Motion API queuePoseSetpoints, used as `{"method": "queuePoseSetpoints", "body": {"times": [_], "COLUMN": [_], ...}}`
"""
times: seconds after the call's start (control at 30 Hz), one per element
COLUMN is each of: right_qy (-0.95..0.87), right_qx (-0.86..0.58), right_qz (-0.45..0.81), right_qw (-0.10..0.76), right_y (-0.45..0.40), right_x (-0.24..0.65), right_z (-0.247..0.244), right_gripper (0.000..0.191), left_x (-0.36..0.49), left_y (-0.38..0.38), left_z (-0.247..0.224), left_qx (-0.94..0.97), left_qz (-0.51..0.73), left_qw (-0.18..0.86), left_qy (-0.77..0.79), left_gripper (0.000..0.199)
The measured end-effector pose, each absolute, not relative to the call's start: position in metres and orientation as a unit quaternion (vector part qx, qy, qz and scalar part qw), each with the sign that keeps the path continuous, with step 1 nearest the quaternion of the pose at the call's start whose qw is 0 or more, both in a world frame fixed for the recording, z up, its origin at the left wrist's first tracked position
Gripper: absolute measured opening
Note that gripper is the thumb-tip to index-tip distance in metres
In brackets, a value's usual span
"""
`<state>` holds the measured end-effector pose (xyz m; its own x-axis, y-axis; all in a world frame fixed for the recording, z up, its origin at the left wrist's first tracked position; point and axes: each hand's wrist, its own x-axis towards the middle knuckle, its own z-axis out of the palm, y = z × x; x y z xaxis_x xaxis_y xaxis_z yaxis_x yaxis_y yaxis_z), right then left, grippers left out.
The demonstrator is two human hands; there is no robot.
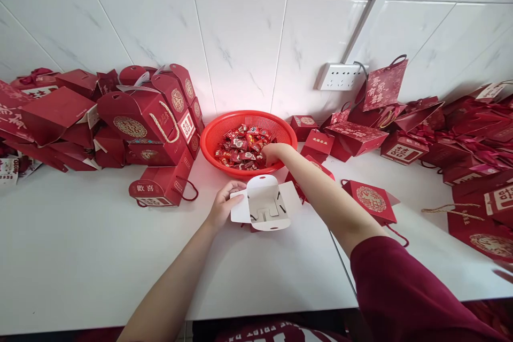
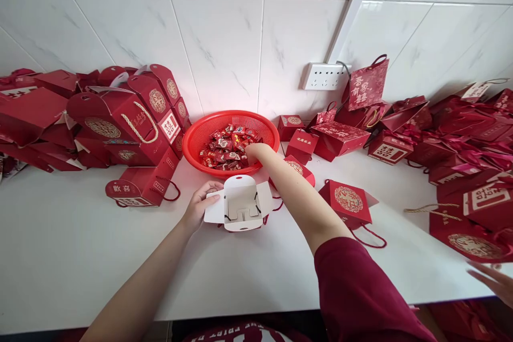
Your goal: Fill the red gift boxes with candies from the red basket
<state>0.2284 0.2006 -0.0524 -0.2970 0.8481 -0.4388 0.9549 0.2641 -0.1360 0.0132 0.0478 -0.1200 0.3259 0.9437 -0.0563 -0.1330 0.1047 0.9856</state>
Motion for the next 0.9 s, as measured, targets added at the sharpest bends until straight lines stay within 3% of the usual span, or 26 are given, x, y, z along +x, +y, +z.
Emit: {"method": "queuePoseSetpoints", "body": {"times": [0.33,0.53,0.67,0.9], "right_qy": [0.803,0.702,0.665,0.714], "right_qx": [0.543,0.392,0.358,0.396], "right_qz": [-0.210,-0.412,-0.464,-0.400], "right_qw": [-0.129,-0.429,-0.463,-0.417], "right_y": [0.157,0.106,0.074,0.050], "right_x": [0.259,0.270,0.270,0.269], "right_z": [-0.037,-0.031,-0.019,-0.009], "right_gripper": [0.025,0.030,0.037,0.029], "left_x": [0.012,0.013,0.014,0.015], "left_y": [0.045,0.045,0.046,0.049], "left_z": [-0.113,-0.114,-0.113,-0.115], "left_qx": [0.476,0.487,0.490,0.490], "left_qz": [0.443,0.434,0.431,0.422], "left_qw": [0.650,0.642,0.639,0.641], "left_qy": [0.393,0.403,0.408,0.414], "left_gripper": [0.023,0.018,0.018,0.020]}}
